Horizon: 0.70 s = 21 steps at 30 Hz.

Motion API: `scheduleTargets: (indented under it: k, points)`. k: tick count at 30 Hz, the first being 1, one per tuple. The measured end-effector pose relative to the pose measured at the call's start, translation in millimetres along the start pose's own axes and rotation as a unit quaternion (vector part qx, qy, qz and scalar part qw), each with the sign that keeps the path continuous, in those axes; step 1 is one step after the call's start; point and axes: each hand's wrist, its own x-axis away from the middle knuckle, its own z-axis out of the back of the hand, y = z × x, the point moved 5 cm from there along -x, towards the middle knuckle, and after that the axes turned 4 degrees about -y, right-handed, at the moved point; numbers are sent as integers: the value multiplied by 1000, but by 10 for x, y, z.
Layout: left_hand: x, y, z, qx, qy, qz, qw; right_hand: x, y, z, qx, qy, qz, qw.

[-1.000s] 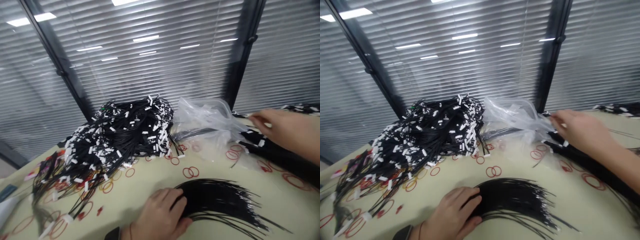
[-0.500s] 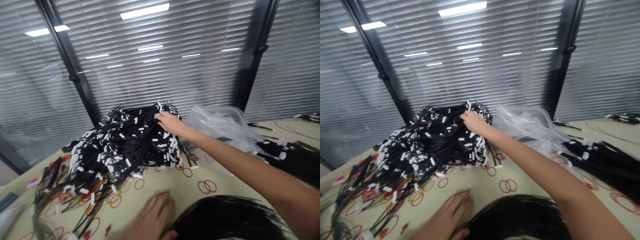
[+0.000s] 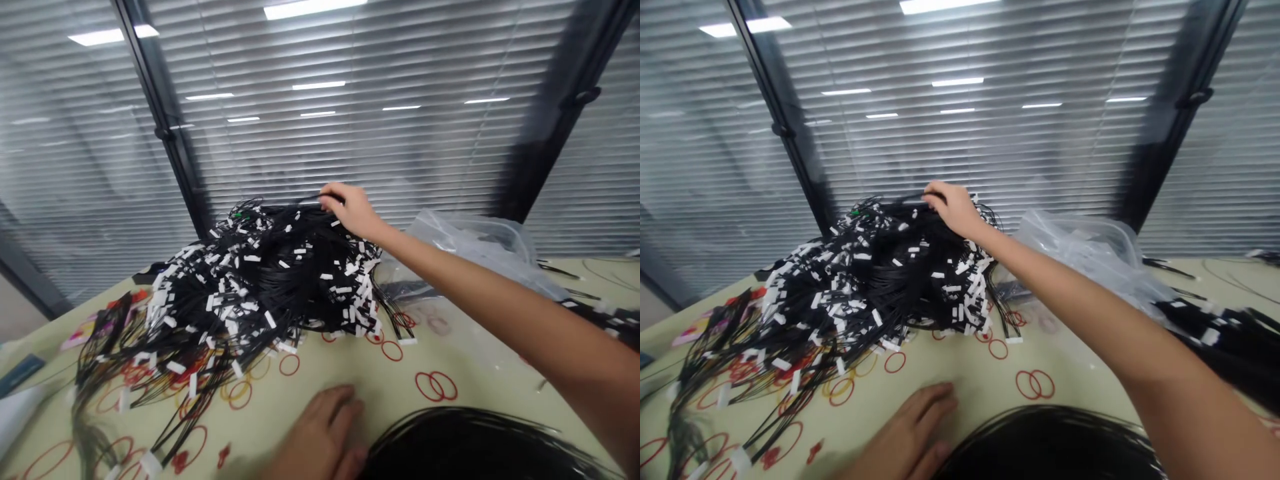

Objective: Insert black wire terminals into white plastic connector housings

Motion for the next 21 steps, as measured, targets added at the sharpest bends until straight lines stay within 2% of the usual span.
scheduleTargets:
  k: [4,6,7,10,12,13,15,18,21]
  points:
    - [51,-35,11,87,37,33,995,-119,-101,355,-52,154,-38,986]
    - [67,-74,8,122,80,45,988,-104,-203,523,-72,181,-33,980]
    - [72,-92,15,140,104,50,983,-75,-260,585,-72,167,-33,983]
    - [73,-159,65,232,168,77,955,105,-428,675,-59,70,-43,995]
    - [61,-241,111,326,195,126,917,293,-499,708,-64,48,-67,995]
    - [56,-291,137,381,208,155,888,394,-519,708,-76,45,-84,993]
    - [49,-386,205,502,243,191,808,597,-534,629,-125,3,-132,983]
    - [47,-463,357,544,267,206,768,918,-580,391,-203,-139,-184,952]
    - [107,-501,460,566,278,219,744,1215,-618,313,-211,-183,-193,941]
